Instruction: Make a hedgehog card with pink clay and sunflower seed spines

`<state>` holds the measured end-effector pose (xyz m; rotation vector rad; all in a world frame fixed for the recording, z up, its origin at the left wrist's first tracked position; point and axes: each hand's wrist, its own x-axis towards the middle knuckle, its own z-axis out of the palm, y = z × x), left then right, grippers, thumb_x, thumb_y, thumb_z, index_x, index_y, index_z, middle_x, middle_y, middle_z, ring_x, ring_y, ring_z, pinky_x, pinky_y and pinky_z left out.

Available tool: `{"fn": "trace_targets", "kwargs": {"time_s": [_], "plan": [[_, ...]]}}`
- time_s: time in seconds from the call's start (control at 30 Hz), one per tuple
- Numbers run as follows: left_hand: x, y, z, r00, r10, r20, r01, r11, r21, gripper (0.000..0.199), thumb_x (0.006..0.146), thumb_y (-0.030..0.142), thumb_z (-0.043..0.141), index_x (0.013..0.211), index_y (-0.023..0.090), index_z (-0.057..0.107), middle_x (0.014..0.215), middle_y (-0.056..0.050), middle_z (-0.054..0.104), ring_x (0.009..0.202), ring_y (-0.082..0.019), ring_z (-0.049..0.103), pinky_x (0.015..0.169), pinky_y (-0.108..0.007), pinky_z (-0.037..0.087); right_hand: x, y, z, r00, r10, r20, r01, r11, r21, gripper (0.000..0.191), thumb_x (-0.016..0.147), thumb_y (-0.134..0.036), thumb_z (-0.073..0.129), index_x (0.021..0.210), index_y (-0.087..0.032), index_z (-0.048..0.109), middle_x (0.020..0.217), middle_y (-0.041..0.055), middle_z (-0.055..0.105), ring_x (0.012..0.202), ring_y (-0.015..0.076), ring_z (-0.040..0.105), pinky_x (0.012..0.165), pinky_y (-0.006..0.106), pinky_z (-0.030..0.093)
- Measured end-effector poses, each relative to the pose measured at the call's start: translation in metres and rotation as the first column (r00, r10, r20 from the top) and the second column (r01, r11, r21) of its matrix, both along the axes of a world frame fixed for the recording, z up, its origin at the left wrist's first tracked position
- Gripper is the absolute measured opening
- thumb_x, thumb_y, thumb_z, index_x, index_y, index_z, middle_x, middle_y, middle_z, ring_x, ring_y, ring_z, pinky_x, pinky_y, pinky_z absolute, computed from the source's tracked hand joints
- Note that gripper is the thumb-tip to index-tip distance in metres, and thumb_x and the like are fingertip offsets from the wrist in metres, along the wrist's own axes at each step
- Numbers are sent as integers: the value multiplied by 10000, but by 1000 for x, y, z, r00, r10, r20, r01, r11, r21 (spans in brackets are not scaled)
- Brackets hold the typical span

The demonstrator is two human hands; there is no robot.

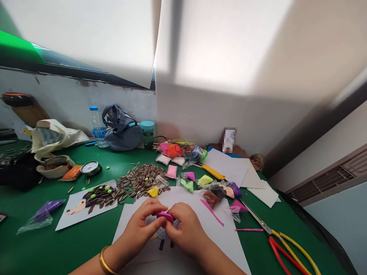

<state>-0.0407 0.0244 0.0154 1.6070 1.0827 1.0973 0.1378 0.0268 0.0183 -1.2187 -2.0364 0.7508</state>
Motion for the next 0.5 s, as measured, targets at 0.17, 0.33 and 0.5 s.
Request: {"fn": "trace_targets", "kwargs": {"time_s": [0.17, 0.33, 0.5], "plan": [[-2, 4, 0, 999, 32, -40, -32, 999, 5, 247, 871, 424, 641, 776, 204, 703, 775, -43, 659, 764, -202, 612, 722, -306, 485, 0, 0, 3, 999, 10, -50, -12, 999, -35, 136, 883, -237, 564, 768, -205, 629, 772, 12, 634, 756, 165, 562, 712, 274, 414], [-4, 2, -4, 999, 47, -21, -47, 999, -26, 335, 889, 434, 607, 1156, 248, 687, 1040, -81, 693, 953, -231, 627, 857, -351, 500, 2, 1, 2, 998, -18, -61, 15, 999, -52, 151, 895, -226, 530, 764, -198, 600, 779, 12, 611, 760, 165, 549, 713, 276, 414], [-3, 3, -4, 998, 10, -63, -8, 999, 41, 222, 876, 417, 638, 901, 229, 754, 842, -57, 689, 820, -210, 627, 765, -315, 499, 0, -1, 3, 999, -4, -36, 3, 1000, -31, 123, 871, -226, 571, 756, -196, 603, 766, 7, 612, 759, 166, 551, 712, 278, 413]]}}
